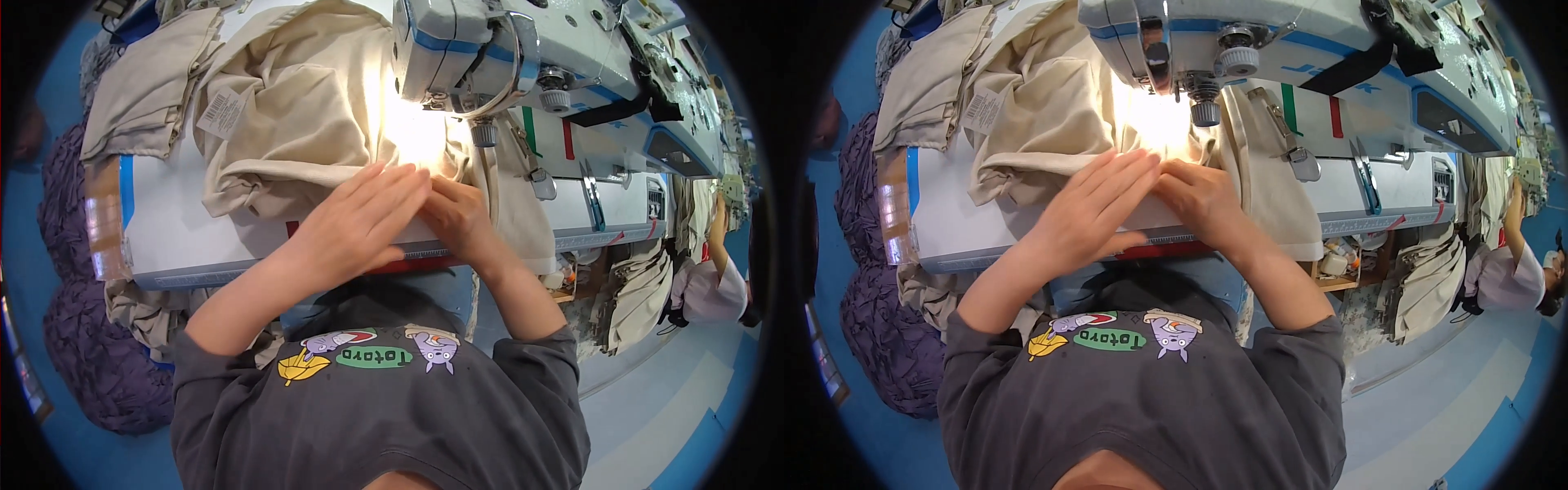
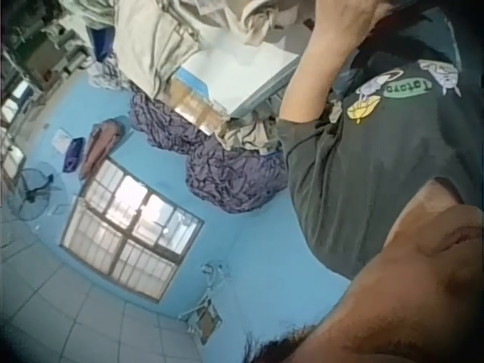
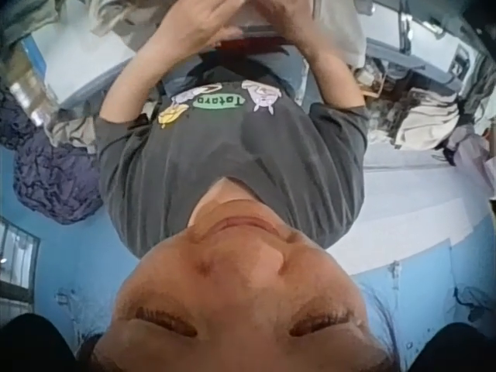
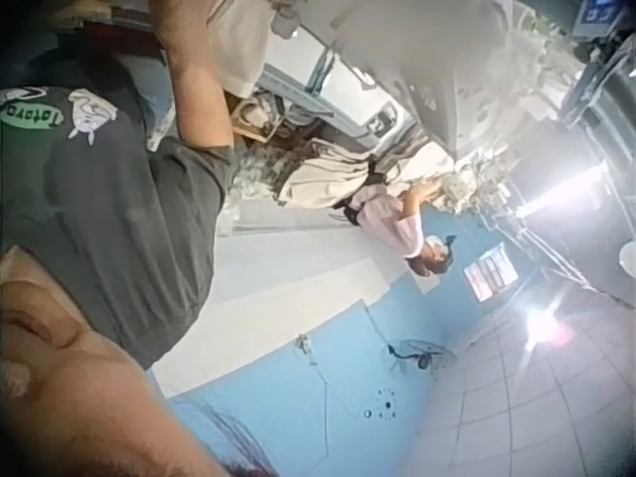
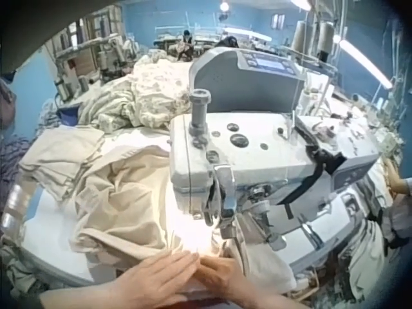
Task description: Operating an industrial sewing machine to stitch pieces of light-colored fabric.
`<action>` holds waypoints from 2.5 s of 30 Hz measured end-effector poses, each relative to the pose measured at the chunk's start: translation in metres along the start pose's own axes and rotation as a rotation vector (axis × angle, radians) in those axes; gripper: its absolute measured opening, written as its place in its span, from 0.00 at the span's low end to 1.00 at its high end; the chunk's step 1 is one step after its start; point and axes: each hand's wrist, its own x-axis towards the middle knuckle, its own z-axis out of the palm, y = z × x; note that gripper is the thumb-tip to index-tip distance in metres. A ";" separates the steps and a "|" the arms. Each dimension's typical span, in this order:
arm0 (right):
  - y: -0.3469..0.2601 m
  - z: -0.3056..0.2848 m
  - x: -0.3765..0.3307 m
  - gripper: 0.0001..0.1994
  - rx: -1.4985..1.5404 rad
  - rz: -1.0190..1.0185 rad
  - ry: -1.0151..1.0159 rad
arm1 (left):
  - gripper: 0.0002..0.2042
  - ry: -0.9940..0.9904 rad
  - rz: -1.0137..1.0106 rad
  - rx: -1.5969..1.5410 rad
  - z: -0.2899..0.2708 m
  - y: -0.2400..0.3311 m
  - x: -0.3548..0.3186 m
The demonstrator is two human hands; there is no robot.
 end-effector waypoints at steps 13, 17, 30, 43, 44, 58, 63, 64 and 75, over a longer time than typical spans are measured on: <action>0.037 -0.034 0.009 0.09 -0.323 -0.039 0.044 | 0.13 0.026 -0.227 -0.219 0.043 -0.054 0.014; 0.028 -0.028 0.011 0.08 -0.345 -0.201 0.068 | 0.12 0.004 -0.154 -0.152 0.044 -0.054 0.014; 0.017 -0.024 0.016 0.08 -0.296 -0.220 -0.002 | 0.19 0.151 -0.032 0.170 0.059 -0.037 -0.003; 0.024 -0.022 0.016 0.10 -0.314 -0.181 -0.005 | 0.15 0.223 -0.061 0.086 0.058 -0.048 0.004; 0.028 -0.023 0.016 0.09 -0.291 -0.118 -0.020 | 0.11 0.153 -0.096 0.061 0.055 -0.052 0.008; 0.045 -0.015 0.024 0.06 -0.187 -0.005 0.053 | 0.12 -0.081 -0.500 -0.570 0.022 -0.071 0.030; 0.044 -0.020 0.019 0.08 -0.243 0.007 0.020 | 0.08 0.038 -0.202 -0.310 0.035 -0.067 0.029; 0.042 -0.021 0.020 0.08 -0.244 0.000 0.017 | 0.09 -0.011 -0.187 -0.142 0.036 -0.063 0.024; 0.040 -0.015 0.022 0.17 -0.340 -0.110 -0.027 | 0.14 0.145 -0.083 0.088 0.053 -0.068 0.011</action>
